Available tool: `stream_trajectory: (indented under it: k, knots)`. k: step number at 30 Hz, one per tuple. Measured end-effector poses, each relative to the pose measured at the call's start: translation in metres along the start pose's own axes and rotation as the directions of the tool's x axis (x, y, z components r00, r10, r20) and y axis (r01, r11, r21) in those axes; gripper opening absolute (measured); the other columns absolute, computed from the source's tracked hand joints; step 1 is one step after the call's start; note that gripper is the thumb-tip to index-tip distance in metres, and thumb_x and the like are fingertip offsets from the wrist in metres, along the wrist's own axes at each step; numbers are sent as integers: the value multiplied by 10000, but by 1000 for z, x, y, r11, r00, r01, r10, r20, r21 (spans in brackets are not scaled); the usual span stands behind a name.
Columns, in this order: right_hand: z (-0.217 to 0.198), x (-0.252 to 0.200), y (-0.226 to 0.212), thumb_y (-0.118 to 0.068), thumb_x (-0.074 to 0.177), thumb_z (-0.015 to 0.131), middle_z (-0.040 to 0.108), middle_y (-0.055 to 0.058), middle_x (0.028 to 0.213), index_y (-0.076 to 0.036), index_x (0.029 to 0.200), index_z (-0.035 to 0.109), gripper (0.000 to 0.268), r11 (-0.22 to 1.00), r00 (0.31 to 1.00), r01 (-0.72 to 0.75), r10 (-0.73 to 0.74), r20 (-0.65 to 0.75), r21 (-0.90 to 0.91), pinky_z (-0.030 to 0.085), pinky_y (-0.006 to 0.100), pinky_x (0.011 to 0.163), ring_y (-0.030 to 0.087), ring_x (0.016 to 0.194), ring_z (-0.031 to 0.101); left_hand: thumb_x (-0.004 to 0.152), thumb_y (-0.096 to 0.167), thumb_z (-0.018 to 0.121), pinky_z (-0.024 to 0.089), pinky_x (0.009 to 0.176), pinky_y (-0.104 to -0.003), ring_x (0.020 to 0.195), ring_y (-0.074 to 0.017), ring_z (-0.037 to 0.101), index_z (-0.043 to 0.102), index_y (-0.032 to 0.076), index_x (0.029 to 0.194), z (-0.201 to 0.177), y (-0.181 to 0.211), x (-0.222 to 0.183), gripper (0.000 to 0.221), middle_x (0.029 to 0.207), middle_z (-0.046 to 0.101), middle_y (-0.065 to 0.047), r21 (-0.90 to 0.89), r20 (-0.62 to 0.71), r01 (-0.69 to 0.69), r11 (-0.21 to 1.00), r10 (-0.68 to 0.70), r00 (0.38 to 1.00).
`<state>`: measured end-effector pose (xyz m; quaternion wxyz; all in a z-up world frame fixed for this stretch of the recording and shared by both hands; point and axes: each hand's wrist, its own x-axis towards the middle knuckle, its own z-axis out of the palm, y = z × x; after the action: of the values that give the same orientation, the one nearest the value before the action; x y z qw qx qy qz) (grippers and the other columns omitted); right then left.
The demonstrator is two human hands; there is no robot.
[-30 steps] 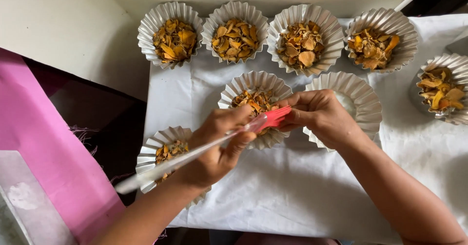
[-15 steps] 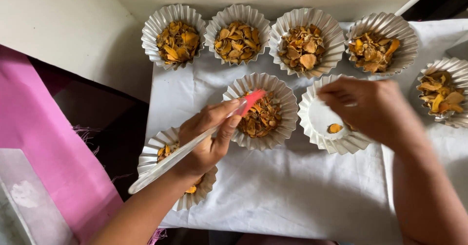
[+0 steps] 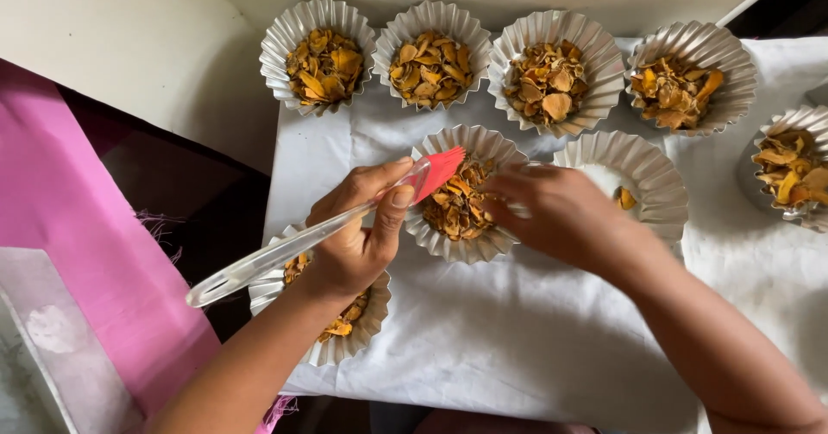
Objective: Applying syrup to dried tea leaves in cupcake liners using a silicone brush
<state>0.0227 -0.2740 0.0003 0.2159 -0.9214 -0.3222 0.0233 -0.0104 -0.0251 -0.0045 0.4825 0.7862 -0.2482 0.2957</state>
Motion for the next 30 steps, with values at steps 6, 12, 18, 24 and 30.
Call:
stream_trajectory:
  k: [6,12,18,24,30]
  knots:
    - [62,39,-6,-413,932,637,698,60,752,-153,855,695,277,972,999,52,-51,8,-230,590,387,679,269,766,719,1010,128,658,630,758,-376,837,-274,772,738,-14,1135,-2,1,4,205,935,771,-125,-22,-86,-51,998,49,995]
    - [27,24,2,-294,899,687,717,76,733,-142,899,722,156,965,977,-208,196,86,161,598,405,677,278,763,746,1019,128,649,632,744,-380,828,-272,773,733,-15,1121,0,2,5,195,924,769,-125,-44,-94,-30,999,26,995]
    - [-5,7,5,2,878,717,791,250,889,106,1069,738,219,324,881,-366,422,213,872,662,377,774,282,829,791,1000,141,662,634,753,-362,844,-268,772,739,5,1137,16,1,-21,208,933,770,-118,-122,-71,22,992,-31,997]
    - [15,-9,23,34,907,679,761,306,905,142,1033,705,168,-21,887,-226,409,215,974,658,428,717,360,831,776,977,141,691,642,785,-362,863,-267,780,752,27,1104,18,10,-10,181,958,782,-102,-68,-15,-28,997,27,1000]
    - [14,-7,26,38,898,702,758,299,879,150,1021,706,167,-23,893,-194,409,186,981,663,429,703,358,802,777,982,184,684,648,767,-337,846,-258,778,751,49,1120,18,21,-8,204,961,782,-95,-29,6,-63,998,64,998]
